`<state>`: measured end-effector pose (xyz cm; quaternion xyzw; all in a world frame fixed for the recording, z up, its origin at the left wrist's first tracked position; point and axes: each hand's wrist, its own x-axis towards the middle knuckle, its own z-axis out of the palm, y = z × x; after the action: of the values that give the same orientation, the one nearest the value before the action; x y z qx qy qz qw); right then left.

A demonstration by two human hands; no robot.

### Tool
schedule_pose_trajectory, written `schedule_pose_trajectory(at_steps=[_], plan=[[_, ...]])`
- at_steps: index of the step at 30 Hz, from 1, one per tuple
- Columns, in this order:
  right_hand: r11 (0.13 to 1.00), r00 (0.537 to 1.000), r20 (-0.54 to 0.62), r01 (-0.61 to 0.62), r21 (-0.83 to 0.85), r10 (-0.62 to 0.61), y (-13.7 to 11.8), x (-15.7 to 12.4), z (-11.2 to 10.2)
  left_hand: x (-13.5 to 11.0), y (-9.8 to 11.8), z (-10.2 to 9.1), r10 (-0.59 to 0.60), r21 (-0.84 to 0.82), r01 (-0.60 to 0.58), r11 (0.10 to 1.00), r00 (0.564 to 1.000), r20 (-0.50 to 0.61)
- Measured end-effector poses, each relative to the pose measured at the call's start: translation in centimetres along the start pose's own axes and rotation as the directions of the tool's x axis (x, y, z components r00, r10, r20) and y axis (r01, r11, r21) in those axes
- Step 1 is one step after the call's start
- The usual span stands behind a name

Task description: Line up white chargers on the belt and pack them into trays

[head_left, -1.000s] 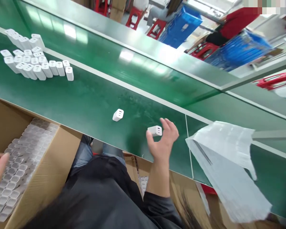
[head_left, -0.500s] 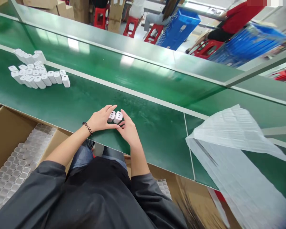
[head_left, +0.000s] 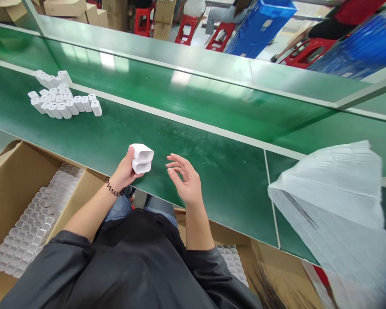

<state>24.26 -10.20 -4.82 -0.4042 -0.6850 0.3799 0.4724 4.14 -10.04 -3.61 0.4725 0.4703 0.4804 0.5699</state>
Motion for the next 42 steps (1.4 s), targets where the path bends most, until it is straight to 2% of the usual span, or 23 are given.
schedule_pose_trajectory(at_steps=[1, 2, 4, 7, 11, 13, 14, 16, 17, 18, 19, 20, 21, 23, 26, 28, 30, 32, 33, 34, 36, 39, 42], plan=[[0.998, 0.998, 0.025, 0.054, 0.008, -0.055, -0.8, -0.1, 0.4, -1.2, 0.1, 0.0, -0.054, -0.231, 0.056, 0.971, 0.998, 0.014], [0.993, 0.992, 0.059, 0.115, 0.011, -0.116, -1.6, -0.2, 0.9, -2.3, 0.2, 0.0, -0.098, -0.431, 0.106, 0.896, 0.994, 0.041], [0.972, 0.963, 0.132, 0.236, -0.002, -0.233, -3.2, -0.4, 2.1, -4.0, 0.3, 0.1, -0.152, -0.63, 0.16, 0.76, 0.986, 0.066], [0.924, 0.913, 0.217, 0.371, -0.091, -0.345, -5.1, -0.4, 3.9, -5.7, 0.0, 0.0, -0.212, -0.681, 0.174, 0.712, 0.977, 0.028], [0.835, 0.865, 0.275, 0.486, -0.258, -0.419, -6.4, 0.0, 5.5, -6.8, -1.3, -0.6, -0.174, -0.63, 0.127, 0.766, 0.985, -0.014], [0.802, 0.848, 0.305, 0.517, -0.298, -0.433, -6.6, 0.4, 5.7, -7.4, -1.7, -1.2, -0.145, -0.538, 0.112, 0.836, 0.989, -0.02], [0.786, 0.838, 0.324, 0.533, -0.313, -0.439, -6.8, 0.6, 5.7, -7.7, -1.8, -1.6, -0.11, -0.449, 0.071, 0.89, 0.992, -0.06], [0.74, 0.816, 0.363, 0.568, -0.361, -0.45, -7.1, 0.9, 5.6, -8.7, -1.4, -2.6, 0.079, -0.136, -0.113, 0.984, 0.969, -0.234], [0.711, 0.807, 0.381, 0.584, -0.392, -0.452, -7.3, 1.0, 5.6, -9.3, -0.9, -3.1, 0.235, 0.094, -0.217, 0.972, 0.922, -0.308], [0.683, 0.797, 0.402, 0.597, -0.421, -0.45, -7.5, 1.2, 5.6, -9.9, -0.4, -3.6, 0.4, 0.341, -0.288, 0.895, 0.855, -0.33], [0.656, 0.787, 0.428, 0.611, -0.443, -0.444, -7.7, 1.2, 5.8, -10.5, 0.2, -4.0, 0.533, 0.562, -0.311, 0.767, 0.796, -0.286], [0.634, 0.777, 0.455, 0.624, -0.457, -0.436, -7.8, 1.3, 6.0, -11.0, 0.8, -4.3, 0.616, 0.729, -0.301, 0.615, 0.761, -0.205], [0.617, 0.765, 0.482, 0.636, -0.463, -0.427, -7.8, 1.3, 6.3, -11.5, 1.3, -4.5, 0.649, 0.841, -0.272, 0.469, 0.751, -0.119], [0.594, 0.741, 0.528, 0.66, -0.46, -0.415, -7.7, 1.3, 7.3, -12.2, 2.0, -4.6, 0.625, 0.947, -0.2, 0.253, 0.78, -0.002], [0.575, 0.698, 0.582, 0.699, -0.425, -0.417, -7.3, 1.3, 9.3, -12.8, 2.3, -4.8, 0.53, 0.988, -0.098, 0.121, 0.848, 0.02], [0.598, 0.669, 0.609, 0.713, -0.366, -0.426, -7.3, 1.3, 10.7, -13.3, 2.4, -5.8, 0.464, 0.993, -0.043, 0.109, 0.886, -0.012], [0.671, 0.651, 0.623, 0.695, -0.259, -0.434, -7.2, 1.5, 11.8, -14.3, 2.5, -8.0, 0.391, 0.988, 0.021, 0.151, 0.917, -0.079], [0.758, 0.665, 0.609, 0.634, -0.154, -0.432, -6.7, 1.9, 12.1, -16.0, 2.5, -11.1, 0.281, 0.959, 0.181, 0.218, 0.929, -0.24], [0.789, 0.685, 0.591, 0.601, -0.128, -0.426, -6.1, 2.1, 11.9, -17.2, 2.2, -12.9, 0.215, 0.923, 0.303, 0.237, 0.91, -0.354], [0.808, 0.713, 0.564, 0.575, -0.131, -0.416, -5.2, 2.4, 11.5, -18.6, 1.6, -14.8, 0.141, 0.862, 0.45, 0.234, 0.861, -0.488], [0.801, 0.761, 0.509, 0.562, -0.208, -0.402, -2.7, 3.0, 10.4, -21.7, -0.3, -18.6, 0.061, 0.753, 0.628, 0.197, 0.758, -0.649], [0.749, 0.807, 0.453, 0.555, -0.362, -0.379, 1.7, 3.6, 8.4, -26.7, -5.0, -22.9, -0.101, 0.588, 0.801, 0.107, 0.598, -0.795], [0.721, 0.842, 0.418, 0.519, -0.458, -0.34, 4.4, 3.5, 7.4, -31.0, -10.3, -24.7, -0.273, 0.495, 0.869, 0.01, 0.478, -0.835]])
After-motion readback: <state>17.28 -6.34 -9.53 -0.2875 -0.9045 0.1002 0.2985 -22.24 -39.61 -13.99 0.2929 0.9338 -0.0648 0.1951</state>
